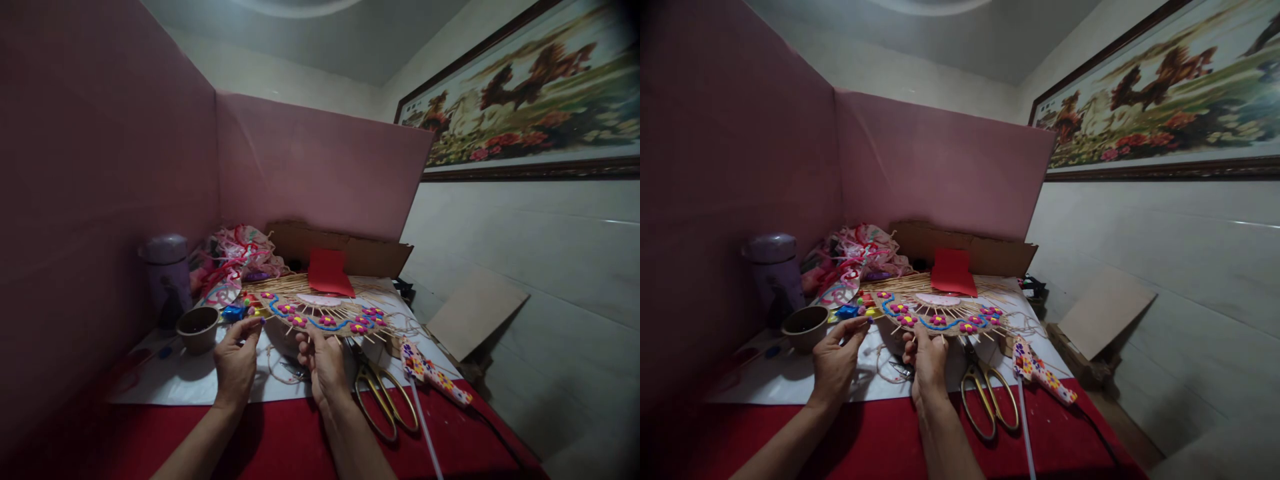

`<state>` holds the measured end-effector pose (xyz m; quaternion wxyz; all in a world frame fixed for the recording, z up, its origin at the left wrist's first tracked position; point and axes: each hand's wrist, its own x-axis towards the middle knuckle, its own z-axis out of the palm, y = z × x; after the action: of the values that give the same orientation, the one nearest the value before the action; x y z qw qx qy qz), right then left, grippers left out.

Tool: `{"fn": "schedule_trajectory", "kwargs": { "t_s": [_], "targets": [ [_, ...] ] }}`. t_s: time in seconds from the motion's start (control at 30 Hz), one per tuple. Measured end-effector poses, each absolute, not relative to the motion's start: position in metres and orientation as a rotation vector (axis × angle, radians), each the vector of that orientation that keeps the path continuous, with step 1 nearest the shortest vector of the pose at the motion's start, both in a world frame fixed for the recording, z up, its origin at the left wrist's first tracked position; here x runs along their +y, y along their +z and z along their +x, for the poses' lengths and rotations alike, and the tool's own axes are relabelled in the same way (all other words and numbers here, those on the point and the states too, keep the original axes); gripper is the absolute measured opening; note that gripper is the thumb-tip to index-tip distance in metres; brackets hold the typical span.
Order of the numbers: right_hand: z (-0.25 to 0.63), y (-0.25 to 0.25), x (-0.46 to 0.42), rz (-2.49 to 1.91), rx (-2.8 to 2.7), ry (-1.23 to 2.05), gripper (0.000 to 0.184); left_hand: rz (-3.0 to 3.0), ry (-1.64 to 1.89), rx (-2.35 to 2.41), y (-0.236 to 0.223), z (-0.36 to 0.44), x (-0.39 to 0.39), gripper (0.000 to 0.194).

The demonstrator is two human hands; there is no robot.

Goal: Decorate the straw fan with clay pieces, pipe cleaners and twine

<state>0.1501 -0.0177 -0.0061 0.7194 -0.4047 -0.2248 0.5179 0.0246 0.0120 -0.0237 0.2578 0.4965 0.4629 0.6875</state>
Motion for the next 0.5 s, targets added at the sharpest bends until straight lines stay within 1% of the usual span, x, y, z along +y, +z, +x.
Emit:
{"fn": "schedule_trajectory", "kwargs": {
  "t_s": [0.27,0.5],
  "targets": [
    [0.1503,-0.0065,-0.0174,-0.897,-0.503,1.146,0.031,1.286,1.858,1.224,-0.0188,0.0261,0.0094,0.026],
    [0.1509,-0.0037,-0.0190,-0.864,-0.475,1.185,0.034,1.224,1.878,1.324,-0.0189,0.0207,0.0088,0.027]
  ]
}}
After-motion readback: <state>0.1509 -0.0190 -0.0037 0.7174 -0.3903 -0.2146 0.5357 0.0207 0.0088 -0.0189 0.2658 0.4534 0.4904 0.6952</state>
